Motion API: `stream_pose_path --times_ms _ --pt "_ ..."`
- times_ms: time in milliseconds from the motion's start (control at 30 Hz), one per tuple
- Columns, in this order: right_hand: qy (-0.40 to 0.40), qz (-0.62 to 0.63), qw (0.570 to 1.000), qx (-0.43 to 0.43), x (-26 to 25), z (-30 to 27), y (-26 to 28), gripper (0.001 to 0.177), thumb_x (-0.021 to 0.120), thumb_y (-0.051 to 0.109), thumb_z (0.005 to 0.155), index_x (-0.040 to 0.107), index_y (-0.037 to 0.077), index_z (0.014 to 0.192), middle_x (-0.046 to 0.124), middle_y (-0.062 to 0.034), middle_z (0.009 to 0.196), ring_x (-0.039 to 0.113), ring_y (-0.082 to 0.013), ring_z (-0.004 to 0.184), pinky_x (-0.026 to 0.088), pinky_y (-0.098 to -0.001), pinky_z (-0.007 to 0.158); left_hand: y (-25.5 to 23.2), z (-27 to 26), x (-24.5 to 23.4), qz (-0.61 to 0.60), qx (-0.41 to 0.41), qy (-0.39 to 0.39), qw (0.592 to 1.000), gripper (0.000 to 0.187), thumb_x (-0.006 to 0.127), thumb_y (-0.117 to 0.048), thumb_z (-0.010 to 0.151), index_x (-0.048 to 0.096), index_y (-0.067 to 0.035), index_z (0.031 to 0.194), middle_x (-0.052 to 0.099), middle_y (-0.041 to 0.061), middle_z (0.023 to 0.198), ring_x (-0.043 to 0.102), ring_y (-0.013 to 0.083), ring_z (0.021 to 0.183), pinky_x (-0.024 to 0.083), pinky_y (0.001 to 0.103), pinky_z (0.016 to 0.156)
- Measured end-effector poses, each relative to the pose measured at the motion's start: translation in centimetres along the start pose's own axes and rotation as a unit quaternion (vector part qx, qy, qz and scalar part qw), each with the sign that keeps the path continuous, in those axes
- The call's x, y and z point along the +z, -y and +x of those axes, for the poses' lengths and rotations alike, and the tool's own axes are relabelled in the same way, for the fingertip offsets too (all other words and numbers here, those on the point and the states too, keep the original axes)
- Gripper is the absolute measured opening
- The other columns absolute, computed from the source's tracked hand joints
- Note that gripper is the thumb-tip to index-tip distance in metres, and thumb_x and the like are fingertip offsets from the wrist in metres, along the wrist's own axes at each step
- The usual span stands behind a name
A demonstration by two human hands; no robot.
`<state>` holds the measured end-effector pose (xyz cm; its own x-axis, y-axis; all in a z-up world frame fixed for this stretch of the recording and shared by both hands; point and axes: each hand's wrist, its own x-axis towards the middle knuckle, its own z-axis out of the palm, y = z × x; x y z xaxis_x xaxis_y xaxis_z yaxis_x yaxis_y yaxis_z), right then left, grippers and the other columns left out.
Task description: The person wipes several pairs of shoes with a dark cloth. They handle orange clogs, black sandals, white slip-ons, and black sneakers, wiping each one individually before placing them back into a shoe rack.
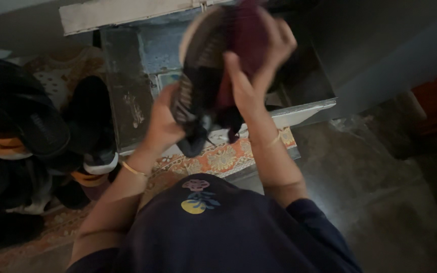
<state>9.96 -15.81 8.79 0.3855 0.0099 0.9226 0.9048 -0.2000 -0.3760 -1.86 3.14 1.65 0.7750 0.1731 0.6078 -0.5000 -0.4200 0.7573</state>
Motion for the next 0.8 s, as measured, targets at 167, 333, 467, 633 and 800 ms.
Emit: stream_pose_path --times_ms 167,333,467,633,800 --pt "0.085 -0.018 0.995 0.052 2.7 -1.4 2.0 0.058 0.073 0.025 0.103 0.048 0.014 0.153 0.041 -0.0124 0.146 0.043 -0.0324 0.14 0.017 -0.0428 0.121 -2.7 1.0 0.0 0.011 -0.019 -0.054 0.998 0.057 0.081 -0.01 0.081 0.057 0.003 0.132 0.068 0.016 0.12 0.067 0.026 0.113 0.052 0.037 0.1" --pt "0.176 0.177 0.934 0.256 2.8 -12.0 3.5 0.038 0.058 0.007 0.108 0.048 0.002 0.144 0.051 -0.012 0.133 0.052 -0.0237 0.128 0.042 -0.0365 0.114 -2.0 2.0 -2.3 -0.123 -0.047 -0.084 0.988 0.054 0.082 -0.012 0.088 0.058 0.003 0.134 0.068 0.018 0.124 0.065 0.0257 0.114 0.053 0.037 0.102" --pt "0.25 0.118 0.92 0.278 0.7 -12.4 2.1 0.039 0.065 0.006 0.1 0.055 0.003 0.137 0.056 -0.0107 0.129 0.055 -0.023 0.117 0.046 -0.0362 0.103 -3.1 2.6 -4.3 0.158 0.005 -0.095 0.983 0.07 0.082 -0.003 0.076 0.051 0.003 0.138 0.062 0.023 0.127 0.063 0.0346 0.118 0.051 0.043 0.099" --pt "-0.015 0.158 0.984 0.078 -1.3 -3.9 2.8 0.047 0.068 0.029 0.106 0.046 0.01 0.142 0.047 -0.0017 0.141 0.048 -0.0183 0.131 0.036 -0.0363 0.12 -4.3 2.9 -3.9 0.341 0.01 -0.08 0.937 0.099 0.079 0.0 0.067 0.03 0.006 0.153 0.058 0.026 0.122 0.055 0.043 0.108 0.045 0.052 0.09" --pt "0.302 -0.113 0.936 -0.139 2.0 -2.1 7.3 0.044 0.081 0.03 0.083 0.068 0.016 0.123 0.055 -0.0111 0.133 0.051 -0.0314 0.124 0.034 -0.0506 0.099 -4.3 2.2 -2.1 0.314 0.085 -0.115 0.939 0.09 0.079 0.0 0.089 0.022 0.006 0.159 0.057 0.021 0.113 0.055 0.0397 0.104 0.044 0.05 0.095"
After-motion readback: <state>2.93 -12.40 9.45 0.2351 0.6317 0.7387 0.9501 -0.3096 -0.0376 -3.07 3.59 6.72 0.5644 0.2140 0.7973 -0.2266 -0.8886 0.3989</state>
